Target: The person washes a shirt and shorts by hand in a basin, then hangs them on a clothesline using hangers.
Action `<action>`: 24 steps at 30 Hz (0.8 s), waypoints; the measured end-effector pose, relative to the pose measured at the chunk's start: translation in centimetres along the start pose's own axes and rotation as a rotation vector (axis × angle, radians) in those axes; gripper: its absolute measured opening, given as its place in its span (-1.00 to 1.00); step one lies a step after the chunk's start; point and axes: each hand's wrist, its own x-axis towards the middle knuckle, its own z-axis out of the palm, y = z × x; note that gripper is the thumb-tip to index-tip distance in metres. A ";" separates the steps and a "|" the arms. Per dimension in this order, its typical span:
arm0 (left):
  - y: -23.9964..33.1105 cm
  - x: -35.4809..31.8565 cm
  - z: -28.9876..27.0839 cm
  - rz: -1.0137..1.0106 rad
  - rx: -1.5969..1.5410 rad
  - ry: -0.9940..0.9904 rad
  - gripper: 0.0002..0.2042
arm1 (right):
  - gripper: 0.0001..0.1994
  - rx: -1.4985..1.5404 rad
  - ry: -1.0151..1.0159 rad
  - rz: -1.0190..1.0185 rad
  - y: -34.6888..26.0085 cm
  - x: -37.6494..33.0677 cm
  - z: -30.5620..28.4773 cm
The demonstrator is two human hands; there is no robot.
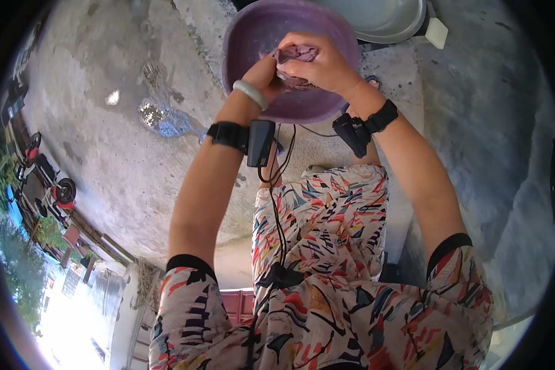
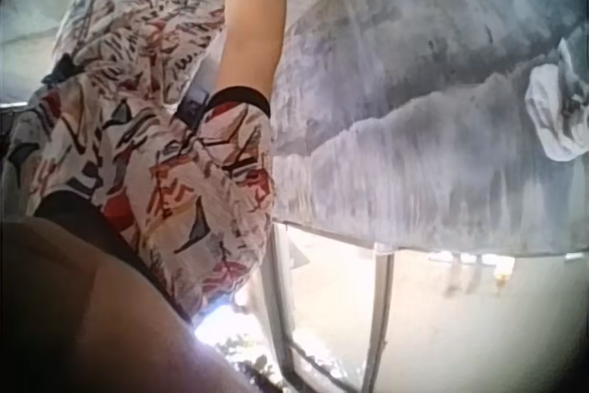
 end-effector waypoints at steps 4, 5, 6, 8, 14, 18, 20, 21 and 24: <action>-0.4 -2.8 0.6 -0.041 -0.170 -0.201 -0.64 | -0.72 0.042 0.104 0.035 0.0 -1.8 -0.5; -1.7 -2.6 0.1 0.035 -0.216 -0.109 -0.64 | -0.70 -0.087 0.200 0.000 -0.6 -2.0 -0.1; -2.4 -2.6 0.7 0.103 -0.265 -0.030 -0.65 | -0.67 -0.228 0.304 -0.031 -1.1 -2.6 0.0; -3.2 -3.0 1.5 0.139 -0.353 0.036 -0.71 | -0.63 -0.025 0.397 0.157 -1.5 -3.6 0.4; -3.7 -6.8 6.3 1.088 0.587 0.634 -0.80 | -0.54 0.672 0.324 0.495 -8.8 -6.7 -1.1; -2.6 -10.3 13.0 1.307 0.591 0.558 -0.74 | -0.56 0.721 0.416 0.540 -13.3 -6.5 -0.9; -1.4 -12.2 15.2 1.304 0.508 0.570 -0.73 | -0.60 0.785 0.447 0.416 -12.5 -5.5 -0.7; -0.8 -12.6 15.6 1.243 0.408 0.588 -0.74 | -0.66 0.567 0.670 0.420 -12.3 -5.2 -0.4; -0.9 -9.8 15.5 0.829 -0.252 0.457 -0.75 | -0.86 0.034 0.805 0.061 -13.9 -4.8 0.4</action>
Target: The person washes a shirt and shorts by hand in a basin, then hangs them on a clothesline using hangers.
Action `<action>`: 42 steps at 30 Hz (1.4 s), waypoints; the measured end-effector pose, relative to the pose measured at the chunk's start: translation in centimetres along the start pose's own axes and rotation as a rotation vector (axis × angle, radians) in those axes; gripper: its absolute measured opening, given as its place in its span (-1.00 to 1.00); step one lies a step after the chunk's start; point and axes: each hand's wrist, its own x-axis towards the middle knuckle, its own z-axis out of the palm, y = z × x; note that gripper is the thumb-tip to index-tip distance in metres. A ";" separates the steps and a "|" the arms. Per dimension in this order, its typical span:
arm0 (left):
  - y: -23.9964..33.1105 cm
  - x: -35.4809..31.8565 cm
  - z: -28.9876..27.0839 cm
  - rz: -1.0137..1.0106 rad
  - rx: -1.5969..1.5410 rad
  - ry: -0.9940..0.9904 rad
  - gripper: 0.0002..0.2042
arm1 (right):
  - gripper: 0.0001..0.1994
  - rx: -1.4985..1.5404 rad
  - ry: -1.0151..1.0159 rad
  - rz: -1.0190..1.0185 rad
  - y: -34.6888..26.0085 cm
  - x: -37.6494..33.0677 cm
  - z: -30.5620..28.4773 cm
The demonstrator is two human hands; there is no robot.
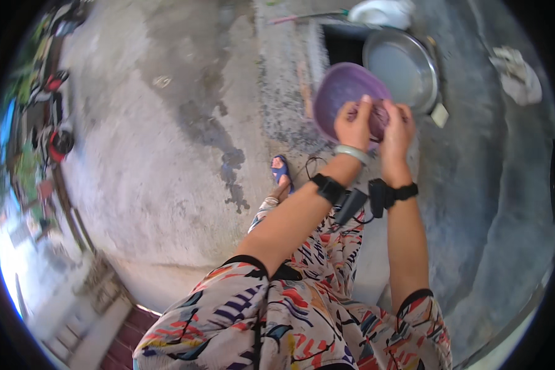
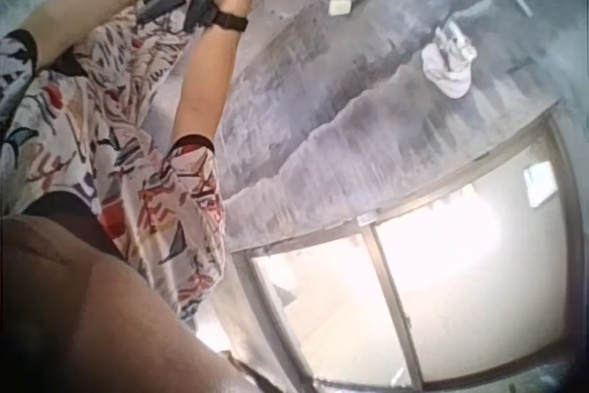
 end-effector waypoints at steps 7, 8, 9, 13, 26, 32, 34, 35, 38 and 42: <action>0.0 3.9 0.3 -0.670 -0.277 -0.031 -0.70 | -0.84 -0.520 -0.300 -0.534 -4.5 0.5 1.9; -0.6 5.0 -0.2 -0.702 -0.284 -0.142 -0.72 | -0.84 -0.503 -0.332 -0.544 -4.8 0.5 2.5; -0.4 5.7 -0.6 -0.707 -0.205 -0.239 -0.77 | -0.84 -0.559 -0.391 -0.658 -4.8 0.5 2.9; -0.4 8.4 -0.2 -0.848 -0.295 -0.565 -0.82 | -0.83 -0.635 -0.533 -0.797 -5.1 1.2 3.1; -4.6 9.8 -1.4 -0.047 0.456 -1.167 -0.80 | -0.84 -0.669 -0.766 -0.894 -4.8 1.4 0.3; -6.7 11.0 -1.7 0.403 0.777 -1.264 -0.67 | -0.83 -0.639 -0.859 -0.981 -5.7 0.0 1.3; -6.6 10.4 -1.2 0.436 0.758 -1.289 -0.66 | -0.83 -0.649 -0.874 -0.990 -6.1 -0.2 0.8; -6.4 10.0 -1.2 0.371 0.687 -1.252 -0.70 | -0.83 -0.649 -0.881 -0.996 -6.3 -0.4 0.9; -4.3 8.2 -1.4 0.155 0.528 -1.165 -0.75 | -0.80 -0.697 -0.870 -1.010 -6.4 -0.2 -0.3; 0.3 5.5 -2.0 -0.585 -0.216 -0.412 -0.76 | -0.79 -0.709 -0.718 -0.960 -7.2 -1.4 0.7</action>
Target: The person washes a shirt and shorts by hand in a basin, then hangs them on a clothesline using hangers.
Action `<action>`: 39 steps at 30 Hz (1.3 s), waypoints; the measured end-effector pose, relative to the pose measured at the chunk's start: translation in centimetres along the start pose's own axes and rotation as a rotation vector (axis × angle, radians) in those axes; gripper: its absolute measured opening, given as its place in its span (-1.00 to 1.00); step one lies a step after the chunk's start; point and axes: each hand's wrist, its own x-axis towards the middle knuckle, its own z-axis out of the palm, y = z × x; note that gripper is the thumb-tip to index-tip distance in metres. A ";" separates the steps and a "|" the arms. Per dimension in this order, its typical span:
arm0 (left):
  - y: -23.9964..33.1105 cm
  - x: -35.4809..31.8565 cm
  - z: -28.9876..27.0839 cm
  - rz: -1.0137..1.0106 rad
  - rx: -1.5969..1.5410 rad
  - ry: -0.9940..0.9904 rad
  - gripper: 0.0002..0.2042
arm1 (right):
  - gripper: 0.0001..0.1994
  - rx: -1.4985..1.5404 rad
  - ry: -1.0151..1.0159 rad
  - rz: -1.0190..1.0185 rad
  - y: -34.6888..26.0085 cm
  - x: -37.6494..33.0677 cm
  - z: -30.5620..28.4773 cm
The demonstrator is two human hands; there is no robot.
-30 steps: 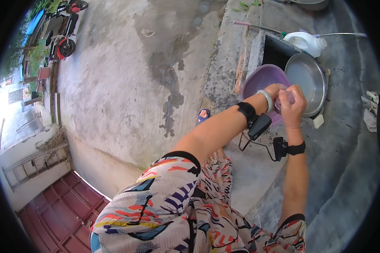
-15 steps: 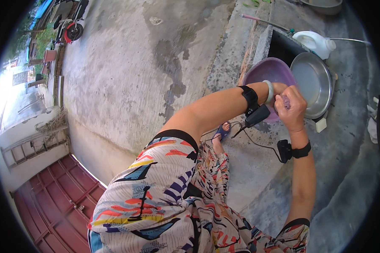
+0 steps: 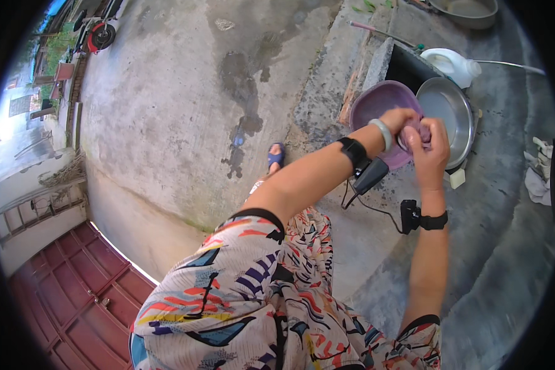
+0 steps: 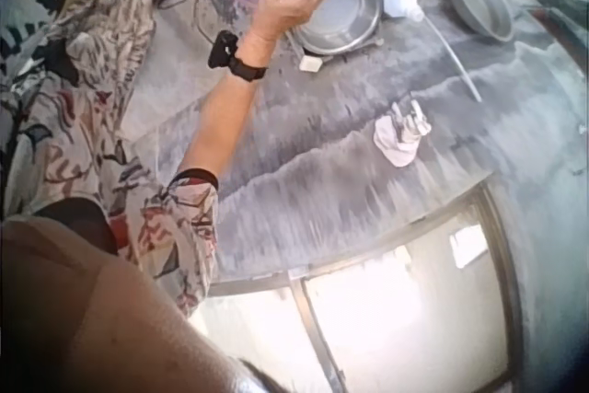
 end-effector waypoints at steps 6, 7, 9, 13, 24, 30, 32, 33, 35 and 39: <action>5.6 -11.2 -8.0 0.386 -0.569 0.116 -0.66 | -0.30 0.643 0.155 0.354 -7.9 2.6 2.4; 6.2 -13.4 -10.7 0.442 -0.570 0.088 -0.61 | -0.13 1.338 0.091 0.559 -11.4 3.7 3.4; 7.4 -17.9 -18.9 0.656 -0.442 0.029 -0.55 | 0.11 2.069 -0.314 0.745 -20.4 7.3 5.3; 12.4 -33.0 -31.1 0.801 -0.490 0.193 -0.58 | 0.22 2.742 -0.829 0.338 -35.9 10.8 10.0; 11.6 -56.4 -47.1 1.211 -0.783 0.409 -0.65 | 0.18 2.793 -1.354 0.428 -47.2 13.7 27.2; 4.8 -60.6 -52.1 1.316 -0.921 0.545 -0.59 | 0.16 2.758 -1.669 0.668 -51.7 15.5 35.9; 5.1 -60.0 -52.6 1.299 -0.917 0.685 -0.56 | 0.16 2.701 -1.723 0.791 -53.4 17.3 37.6; 6.2 -60.5 -52.3 1.290 -0.941 0.713 -0.54 | 0.15 2.664 -1.741 0.888 -53.8 18.6 38.6; 4.8 -63.1 -53.8 1.355 -0.986 0.777 -0.50 | 0.15 2.522 -1.751 1.139 -54.3 19.8 42.3; 5.1 -65.8 -54.4 1.460 -1.129 0.858 -0.47 | 0.15 2.320 -1.666 1.191 -54.9 22.0 47.9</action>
